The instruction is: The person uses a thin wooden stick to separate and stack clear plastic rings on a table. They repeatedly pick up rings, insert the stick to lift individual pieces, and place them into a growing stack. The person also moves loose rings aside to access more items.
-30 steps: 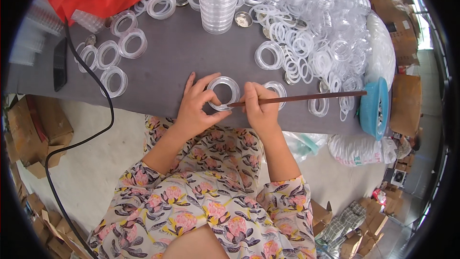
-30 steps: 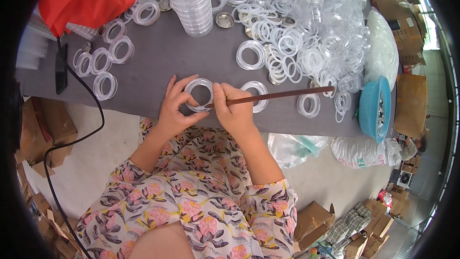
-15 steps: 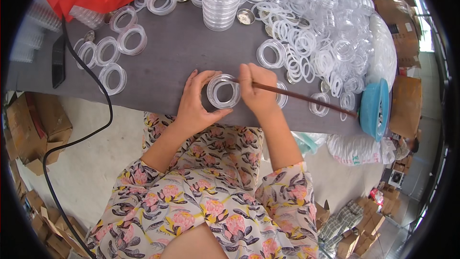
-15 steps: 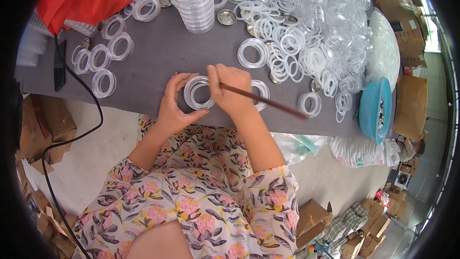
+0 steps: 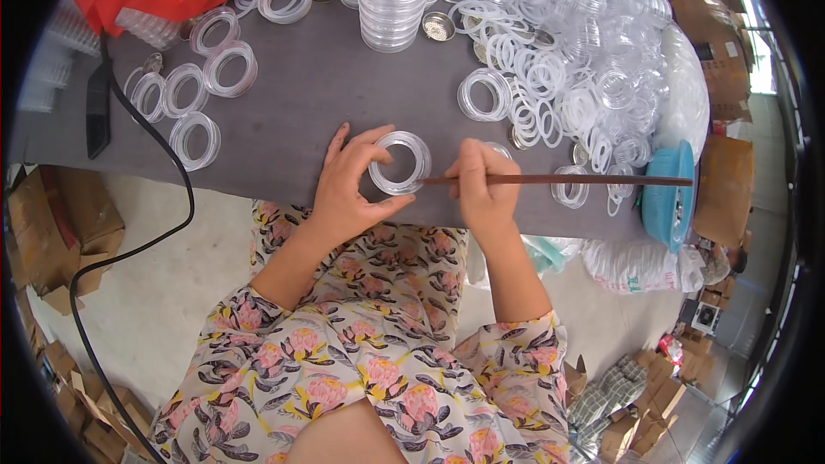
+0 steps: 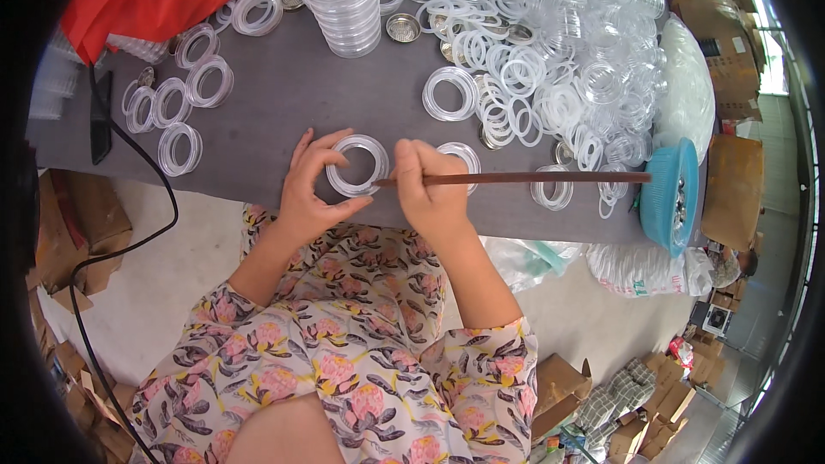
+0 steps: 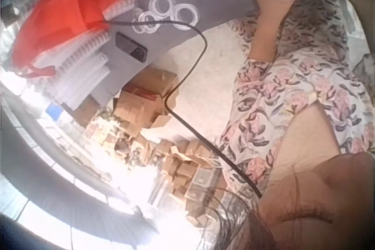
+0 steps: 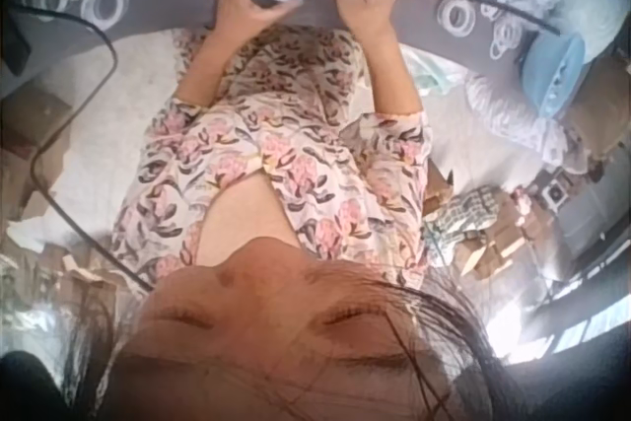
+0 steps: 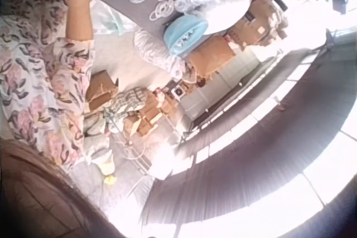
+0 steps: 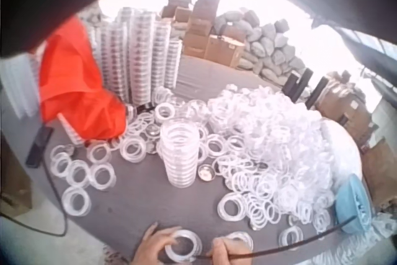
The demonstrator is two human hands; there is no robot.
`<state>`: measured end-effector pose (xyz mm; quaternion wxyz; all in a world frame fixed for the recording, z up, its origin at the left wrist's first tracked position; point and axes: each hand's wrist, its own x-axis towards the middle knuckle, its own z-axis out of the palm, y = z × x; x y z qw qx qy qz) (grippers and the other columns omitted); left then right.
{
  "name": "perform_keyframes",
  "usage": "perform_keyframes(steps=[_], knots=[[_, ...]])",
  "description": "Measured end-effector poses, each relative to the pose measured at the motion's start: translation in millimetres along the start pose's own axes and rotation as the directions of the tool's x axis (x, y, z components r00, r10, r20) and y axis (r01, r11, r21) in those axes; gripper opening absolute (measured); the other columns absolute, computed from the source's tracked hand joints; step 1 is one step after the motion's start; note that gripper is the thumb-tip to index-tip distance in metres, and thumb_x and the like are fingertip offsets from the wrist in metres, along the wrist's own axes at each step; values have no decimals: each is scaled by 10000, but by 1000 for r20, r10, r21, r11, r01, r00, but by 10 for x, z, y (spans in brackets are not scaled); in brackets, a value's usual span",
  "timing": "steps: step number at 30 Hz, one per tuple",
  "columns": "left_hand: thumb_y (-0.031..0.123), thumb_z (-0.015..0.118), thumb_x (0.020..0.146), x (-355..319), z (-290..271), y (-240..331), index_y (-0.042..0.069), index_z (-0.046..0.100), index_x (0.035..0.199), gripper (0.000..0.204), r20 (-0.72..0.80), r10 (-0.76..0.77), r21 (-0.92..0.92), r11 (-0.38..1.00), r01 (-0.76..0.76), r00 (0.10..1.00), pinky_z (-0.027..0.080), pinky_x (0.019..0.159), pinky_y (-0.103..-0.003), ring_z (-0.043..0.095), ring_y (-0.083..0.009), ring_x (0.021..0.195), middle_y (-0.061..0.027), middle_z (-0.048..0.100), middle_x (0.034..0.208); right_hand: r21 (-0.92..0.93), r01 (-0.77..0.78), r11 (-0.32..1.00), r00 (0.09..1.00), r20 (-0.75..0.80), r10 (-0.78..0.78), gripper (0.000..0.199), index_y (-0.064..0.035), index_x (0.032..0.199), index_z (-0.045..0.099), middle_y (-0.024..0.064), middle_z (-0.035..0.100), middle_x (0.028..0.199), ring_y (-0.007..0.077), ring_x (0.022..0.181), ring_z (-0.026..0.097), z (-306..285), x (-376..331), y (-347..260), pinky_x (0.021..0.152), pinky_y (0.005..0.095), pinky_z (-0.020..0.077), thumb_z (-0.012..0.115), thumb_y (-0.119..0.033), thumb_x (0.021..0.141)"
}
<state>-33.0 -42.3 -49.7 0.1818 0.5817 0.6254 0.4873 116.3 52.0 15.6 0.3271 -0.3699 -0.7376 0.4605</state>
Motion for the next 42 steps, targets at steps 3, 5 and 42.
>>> perform_keyframes(steps=[3, 5, 42], knots=[[210, 824, 558, -1, 6, -39, 91, 496, 868, 466, 14, 68, 59, 996, -69, 998, 250, 1047, -532, 523, -286, 1132, -134, 559, 1209, -40, 23, 999, 998, 60, -21, 320, 0, 598, 496, 84, 480, 479, 169, 392, 459, 117, -45, 62, 406, 299, 335, 522, -110, 897], [202, 825, 551, 16, -8, -37, 88, 497, 846, 456, 31, 60, 44, 997, -62, 998, 251, 1049, -529, 522, -293, 1130, -137, 559, 1207, -44, 40, 998, 997, 70, -37, 309, -2, 600, 488, 102, 494, 489, 197, 390, 461, 151, -51, 75, 409, 311, 347, 535, -106, 886], [129, 812, 607, -20, 8, -19, 17, 373, 1244, 782, 16, -48, -115, 992, 49, 999, 207, 1089, -469, 512, -258, 1141, -138, 528, 1218, -273, 402, 874, 915, 75, -397, 233, -39, 640, 518, 110, 484, 491, 278, 450, 532, 467, 306, 101, 416, 359, 394, 581, -136, 842]])
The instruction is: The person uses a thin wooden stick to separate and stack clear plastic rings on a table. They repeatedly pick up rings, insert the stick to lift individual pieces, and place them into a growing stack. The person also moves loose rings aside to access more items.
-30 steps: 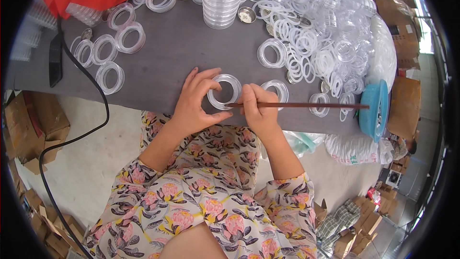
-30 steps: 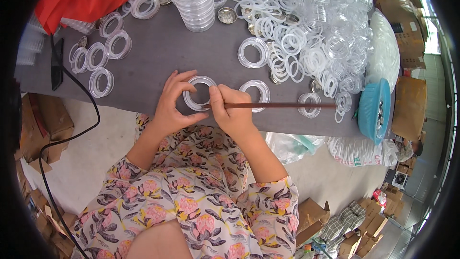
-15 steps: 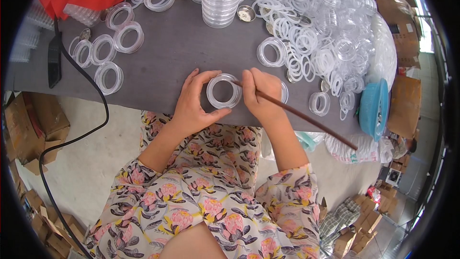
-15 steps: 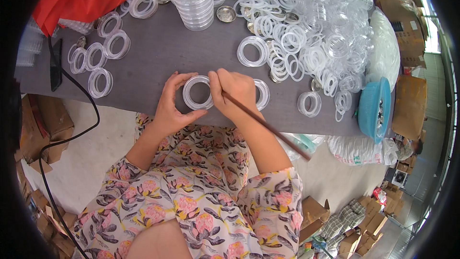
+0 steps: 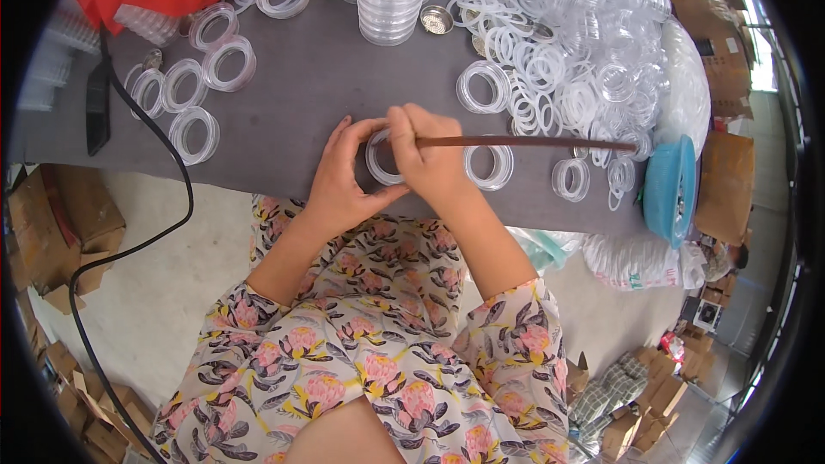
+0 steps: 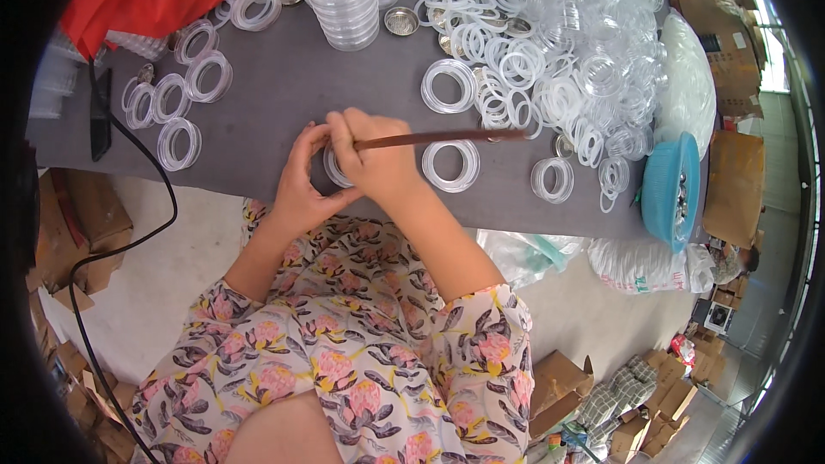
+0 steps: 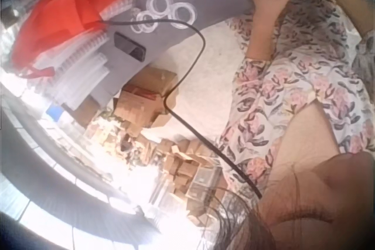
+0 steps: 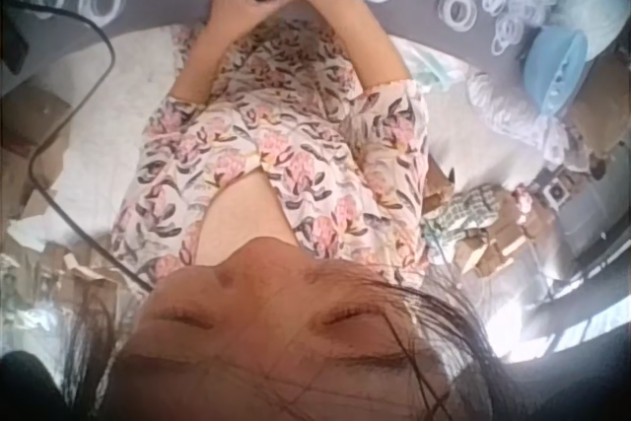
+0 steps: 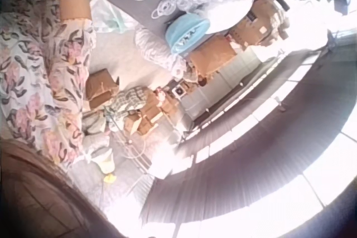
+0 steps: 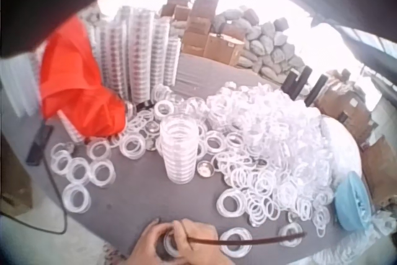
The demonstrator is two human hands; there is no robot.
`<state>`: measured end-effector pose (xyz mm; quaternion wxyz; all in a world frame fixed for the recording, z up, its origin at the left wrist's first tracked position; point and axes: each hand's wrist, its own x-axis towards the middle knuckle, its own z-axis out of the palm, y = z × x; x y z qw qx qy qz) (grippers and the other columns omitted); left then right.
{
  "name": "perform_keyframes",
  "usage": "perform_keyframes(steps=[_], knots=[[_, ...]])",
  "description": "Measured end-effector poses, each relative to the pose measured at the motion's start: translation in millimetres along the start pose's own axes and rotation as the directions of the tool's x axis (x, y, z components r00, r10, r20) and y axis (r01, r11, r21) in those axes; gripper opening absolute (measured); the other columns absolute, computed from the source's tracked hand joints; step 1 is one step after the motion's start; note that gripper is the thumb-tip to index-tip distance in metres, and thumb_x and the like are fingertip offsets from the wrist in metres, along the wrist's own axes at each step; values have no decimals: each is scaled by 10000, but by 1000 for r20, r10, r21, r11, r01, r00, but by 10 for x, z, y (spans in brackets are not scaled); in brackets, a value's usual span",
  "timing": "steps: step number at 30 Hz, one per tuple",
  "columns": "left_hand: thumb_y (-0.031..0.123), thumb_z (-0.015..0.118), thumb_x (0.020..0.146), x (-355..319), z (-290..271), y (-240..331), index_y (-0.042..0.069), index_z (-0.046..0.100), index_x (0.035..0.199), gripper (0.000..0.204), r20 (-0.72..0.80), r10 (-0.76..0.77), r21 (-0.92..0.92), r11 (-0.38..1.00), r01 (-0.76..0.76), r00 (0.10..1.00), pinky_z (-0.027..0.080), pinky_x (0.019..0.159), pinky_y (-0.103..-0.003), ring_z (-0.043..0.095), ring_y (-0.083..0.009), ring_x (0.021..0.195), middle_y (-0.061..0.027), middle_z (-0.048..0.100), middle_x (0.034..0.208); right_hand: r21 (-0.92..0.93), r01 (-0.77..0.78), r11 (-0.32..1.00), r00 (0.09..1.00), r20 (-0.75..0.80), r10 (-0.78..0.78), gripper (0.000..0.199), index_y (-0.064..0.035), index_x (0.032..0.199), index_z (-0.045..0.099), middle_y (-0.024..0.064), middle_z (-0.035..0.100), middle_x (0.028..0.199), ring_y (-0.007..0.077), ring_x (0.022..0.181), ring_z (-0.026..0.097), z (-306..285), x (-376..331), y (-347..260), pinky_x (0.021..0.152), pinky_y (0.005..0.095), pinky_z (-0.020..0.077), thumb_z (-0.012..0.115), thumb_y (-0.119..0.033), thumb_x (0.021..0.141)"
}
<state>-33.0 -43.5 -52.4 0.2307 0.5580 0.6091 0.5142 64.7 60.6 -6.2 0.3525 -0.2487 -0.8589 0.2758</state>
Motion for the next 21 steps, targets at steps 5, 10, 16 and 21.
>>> perform_keyframes(steps=[5, 10, 16, 21], knots=[[195, 806, 618, -12, -24, -23, 47, 412, 1230, 743, 21, -9, 5, 1000, 9, 1000, 194, 1089, -481, 498, -291, 1157, -127, 524, 1227, -287, 8, 958, 1000, 22, -2, 269, -79, 599, 461, 97, 476, 456, 281, 398, 501, -287, -68, 87, 392, 381, 368, 591, -119, 830], [254, 769, 658, -10, -314, 100, 69, 443, 1224, 678, -44, 133, 24, 991, -132, 990, 190, 1078, -521, 460, -307, 1178, -126, 522, 1205, -56, -160, 986, 985, 49, 163, 287, -25, 590, 437, 120, 453, 487, 272, 415, 446, -380, -356, -41, 415, 359, 326, 552, -67, 850], [63, 655, 760, -379, -1204, -268, 46, 544, 1143, 399, -497, 226, 731, 630, 264, 838, 264, 1003, -428, 483, -284, 1106, -117, 551, 1146, 100, -223, 970, 974, -15, 226, 303, -10, 586, 409, 123, 403, 492, 253, 408, 389, -323, -459, -38, 419, 355, 301, 555, -58, 847], [-7, 606, 787, -488, -1176, -213, 81, 618, 1009, 238, -440, 271, 715, 682, 152, 856, 248, 1001, -395, 564, -221, 964, -30, 630, 969, 80, -202, 976, 977, -52, 206, 298, -8, 592, 394, 130, 378, 492, 264, 413, 387, -299, -426, -3, 423, 361, 291, 577, -47, 824]])
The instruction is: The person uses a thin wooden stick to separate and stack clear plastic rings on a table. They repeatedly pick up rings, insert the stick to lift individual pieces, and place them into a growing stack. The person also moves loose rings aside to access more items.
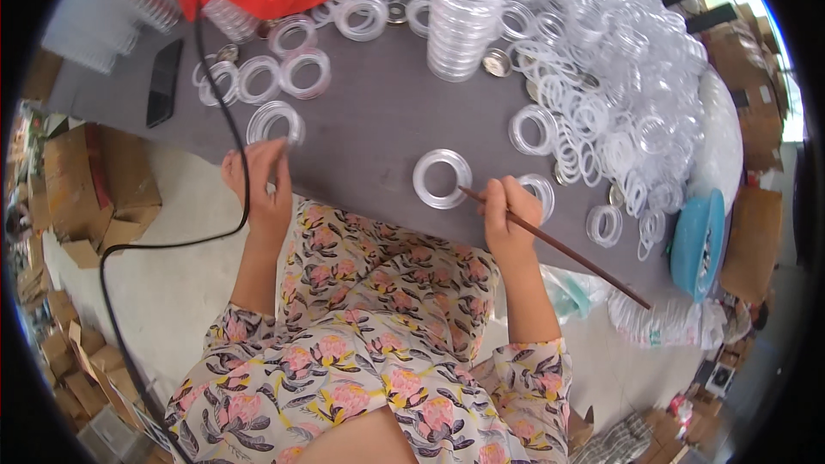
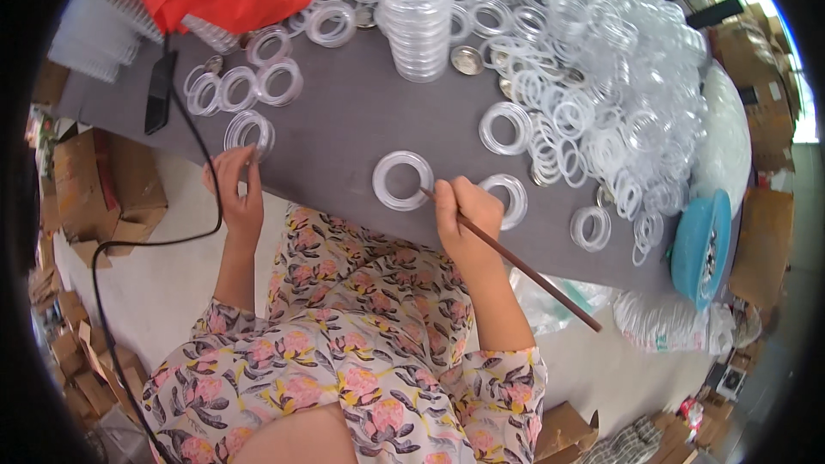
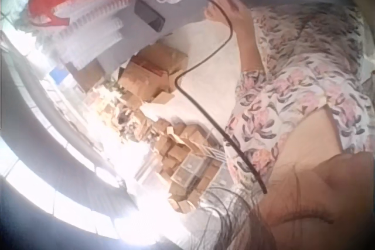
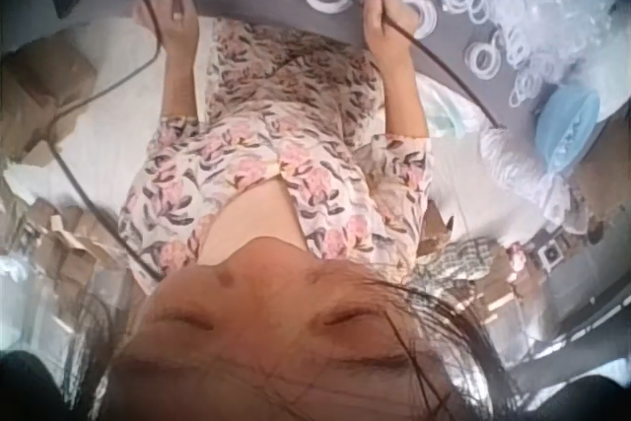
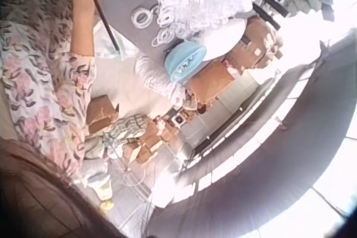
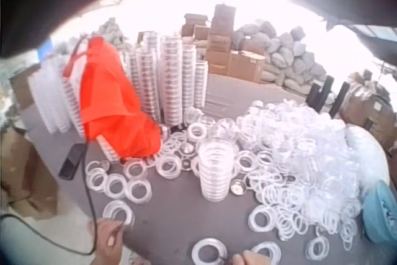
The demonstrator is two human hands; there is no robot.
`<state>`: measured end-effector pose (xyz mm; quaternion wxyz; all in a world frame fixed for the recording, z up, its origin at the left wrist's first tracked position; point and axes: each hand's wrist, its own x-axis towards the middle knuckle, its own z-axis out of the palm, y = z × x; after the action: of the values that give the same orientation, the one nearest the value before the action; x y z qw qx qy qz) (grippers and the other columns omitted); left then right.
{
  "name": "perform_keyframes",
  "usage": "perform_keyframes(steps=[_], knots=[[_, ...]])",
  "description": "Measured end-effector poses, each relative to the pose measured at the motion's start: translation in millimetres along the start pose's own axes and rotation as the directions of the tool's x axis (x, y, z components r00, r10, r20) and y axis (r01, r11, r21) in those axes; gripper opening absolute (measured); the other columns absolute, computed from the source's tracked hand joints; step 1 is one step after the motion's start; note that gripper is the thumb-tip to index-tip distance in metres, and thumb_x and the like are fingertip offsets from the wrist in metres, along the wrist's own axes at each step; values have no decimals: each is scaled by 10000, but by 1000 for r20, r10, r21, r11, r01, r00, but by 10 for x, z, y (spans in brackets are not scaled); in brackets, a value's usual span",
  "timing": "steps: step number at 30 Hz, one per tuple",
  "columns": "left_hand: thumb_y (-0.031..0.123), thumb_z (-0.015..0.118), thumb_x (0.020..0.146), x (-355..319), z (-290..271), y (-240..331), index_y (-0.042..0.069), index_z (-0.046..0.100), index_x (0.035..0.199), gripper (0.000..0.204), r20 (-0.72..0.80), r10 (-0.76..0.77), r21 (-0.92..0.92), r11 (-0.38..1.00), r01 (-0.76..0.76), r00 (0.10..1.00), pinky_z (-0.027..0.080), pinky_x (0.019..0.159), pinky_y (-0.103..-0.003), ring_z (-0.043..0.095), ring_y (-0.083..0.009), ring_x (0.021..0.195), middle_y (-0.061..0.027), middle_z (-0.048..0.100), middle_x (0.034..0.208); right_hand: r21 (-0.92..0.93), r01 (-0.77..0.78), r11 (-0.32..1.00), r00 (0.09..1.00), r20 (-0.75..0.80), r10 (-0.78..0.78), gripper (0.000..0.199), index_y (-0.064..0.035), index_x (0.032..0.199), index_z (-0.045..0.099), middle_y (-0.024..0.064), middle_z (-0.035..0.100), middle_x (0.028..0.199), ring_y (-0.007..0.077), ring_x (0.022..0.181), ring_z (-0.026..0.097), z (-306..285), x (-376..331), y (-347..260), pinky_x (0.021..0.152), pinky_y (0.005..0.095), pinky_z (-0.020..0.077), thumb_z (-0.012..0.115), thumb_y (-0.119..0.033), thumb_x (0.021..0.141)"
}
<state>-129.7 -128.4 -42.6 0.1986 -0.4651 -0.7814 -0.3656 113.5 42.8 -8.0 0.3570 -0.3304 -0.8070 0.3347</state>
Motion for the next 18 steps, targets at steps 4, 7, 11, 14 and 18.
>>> perform_keyframes(steps=[4, 7, 11, 14, 18], knots=[[26, 619, 728, 110, 89, 755, 122, 631, 950, 242, 86, 353, -350, 886, -303, 932, 239, 1028, -483, 582, -165, 908, -4, 617, 904, 120, -80, 989, 991, -96, 92, 246, -3, 618, 487, 81, 468, 487, 165, 413, 446, -69, -23, -18, 418, 288, 330, 523, -49, 857], [56, 619, 732, 155, 233, 1043, 129, 627, 953, 233, 338, 484, -454, 835, -311, 807, 203, 1047, -527, 566, -131, 930, 29, 607, 933, 238, -144, 960, 970, -158, 185, 259, 9, 659, 556, 44, 527, 504, 89, 433, 474, -230, -35, -62, 422, 237, 360, 475, -77, 890], [90, 670, 705, 206, 360, 1020, 128, 624, 978, 279, 451, 546, -527, 801, -283, 706, 180, 1064, -536, 522, -156, 1042, 33, 593, 1013, 273, -108, 956, 976, -152, 153, 271, 6, 647, 559, 49, 518, 493, 105, 422, 484, -330, -68, -133, 414, 246, 363, 477, -83, 889], [151, 737, 665, 187, 425, 1010, 102, 563, 1105, 476, 365, 501, -603, 770, -211, 785, 211, 1048, -537, 481, -225, 1130, -44, 549, 1140, 226, -118, 967, 992, -9, 123, 272, 5, 635, 547, 61, 520, 497, 138, 414, 502, -283, -41, -209, 412, 270, 367, 494, -88, 885], [211, 799, 624, -1, 608, 1121, 53, 417, 1278, 773, 451, 158, -718, 649, 252, 878, 295, 1017, -479, 442, -315, 1178, -146, 462, 1261, 187, -161, 969, 982, 132, 137, 284, 3, 618, 498, 100, 518, 510, 197, 419, 506, -82, -35, -167, 425, 304, 370, 528, -106, 879]])
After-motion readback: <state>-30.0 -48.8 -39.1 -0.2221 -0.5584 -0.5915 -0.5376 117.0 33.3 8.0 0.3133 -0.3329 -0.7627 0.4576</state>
